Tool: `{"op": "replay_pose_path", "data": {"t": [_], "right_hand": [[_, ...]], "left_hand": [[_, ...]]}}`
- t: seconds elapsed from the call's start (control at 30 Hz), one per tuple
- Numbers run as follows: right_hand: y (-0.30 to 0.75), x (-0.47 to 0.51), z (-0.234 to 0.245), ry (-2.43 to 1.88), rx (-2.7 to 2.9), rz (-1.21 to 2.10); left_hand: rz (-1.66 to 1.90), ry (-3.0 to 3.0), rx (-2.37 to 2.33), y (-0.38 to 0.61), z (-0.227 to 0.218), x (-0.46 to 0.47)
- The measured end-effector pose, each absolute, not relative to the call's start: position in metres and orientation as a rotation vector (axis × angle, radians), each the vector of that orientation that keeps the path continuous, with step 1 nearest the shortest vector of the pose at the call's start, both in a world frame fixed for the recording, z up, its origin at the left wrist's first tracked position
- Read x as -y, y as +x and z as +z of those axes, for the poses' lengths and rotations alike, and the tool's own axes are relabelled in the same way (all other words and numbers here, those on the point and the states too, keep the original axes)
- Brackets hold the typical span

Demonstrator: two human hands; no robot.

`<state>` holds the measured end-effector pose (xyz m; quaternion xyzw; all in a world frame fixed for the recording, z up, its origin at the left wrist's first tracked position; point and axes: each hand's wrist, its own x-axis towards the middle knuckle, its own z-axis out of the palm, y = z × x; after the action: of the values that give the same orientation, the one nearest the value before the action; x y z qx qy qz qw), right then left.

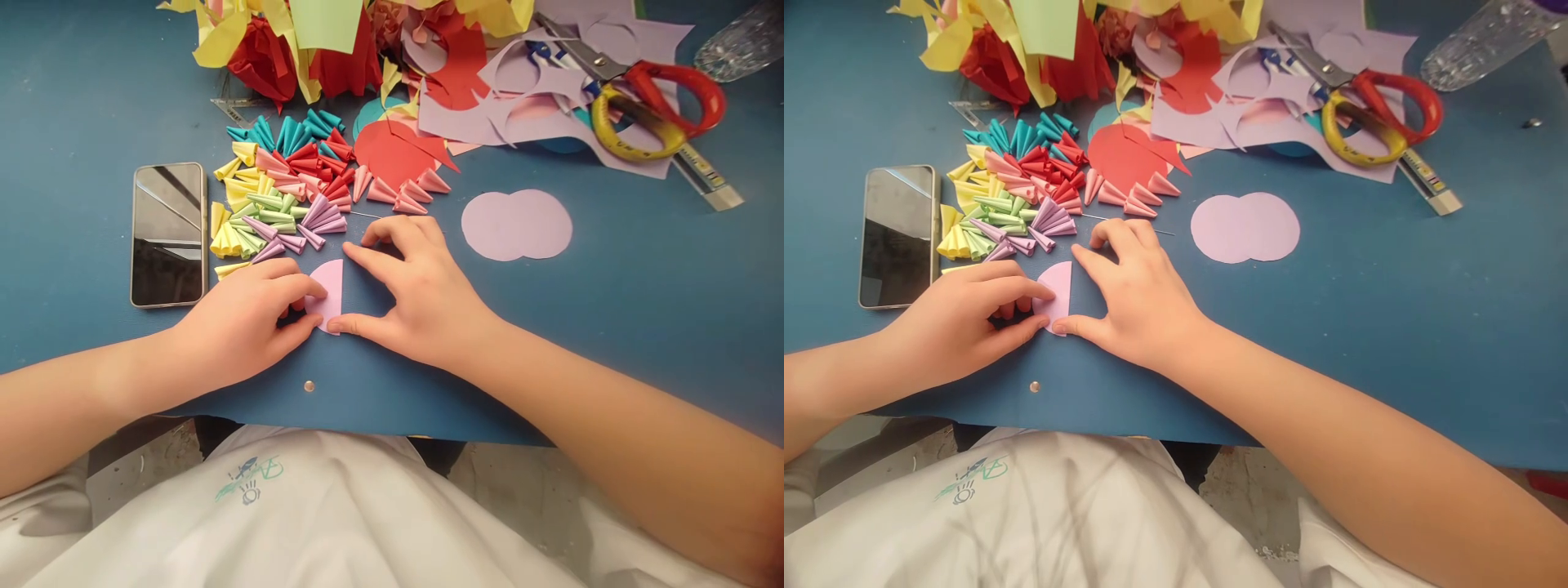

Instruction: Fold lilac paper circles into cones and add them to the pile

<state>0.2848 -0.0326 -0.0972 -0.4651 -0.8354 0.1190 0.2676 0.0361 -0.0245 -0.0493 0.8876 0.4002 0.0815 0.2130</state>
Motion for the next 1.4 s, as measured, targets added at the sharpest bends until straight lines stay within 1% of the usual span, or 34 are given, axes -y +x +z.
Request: {"op": "replay_pose_path", "data": {"t": [0.23,0.37,0.47,0.6,0.73,0.83,1.0,1.1,1.23,1.4], "right_hand": [[0.283,0.037,-0.094,-1.127,2.293,0.329],[0.285,0.033,-0.096,-1.275,2.258,0.298],[0.286,0.032,-0.097,-1.278,2.301,0.296],[0.285,0.034,-0.094,-1.201,2.328,0.341],[0.284,0.032,-0.093,-1.181,2.206,0.376],[0.284,0.031,-0.092,-1.087,2.072,0.448],[0.277,0.039,-0.087,-1.087,1.702,0.798],[0.273,0.045,-0.087,-1.094,1.515,0.928],[0.273,0.045,-0.087,-1.076,1.473,0.962],[0.278,0.044,-0.084,-1.016,1.569,0.883]], "left_hand": [[0.245,2.473,-1.087,0.037,-0.049,0.024],[0.229,2.468,-1.095,0.036,-0.048,0.024],[0.211,2.460,-1.102,0.035,-0.048,0.023],[0.279,2.407,-1.089,0.034,-0.050,0.024],[0.342,2.341,-1.115,0.035,-0.052,0.024],[0.382,2.328,-1.131,0.037,-0.053,0.023],[0.450,2.171,-1.186,0.038,-0.053,0.023],[0.465,2.078,-1.123,0.039,-0.052,0.025],[0.515,2.069,-1.095,0.040,-0.053,0.025],[0.687,2.007,-1.066,0.036,-0.059,0.019]]}}
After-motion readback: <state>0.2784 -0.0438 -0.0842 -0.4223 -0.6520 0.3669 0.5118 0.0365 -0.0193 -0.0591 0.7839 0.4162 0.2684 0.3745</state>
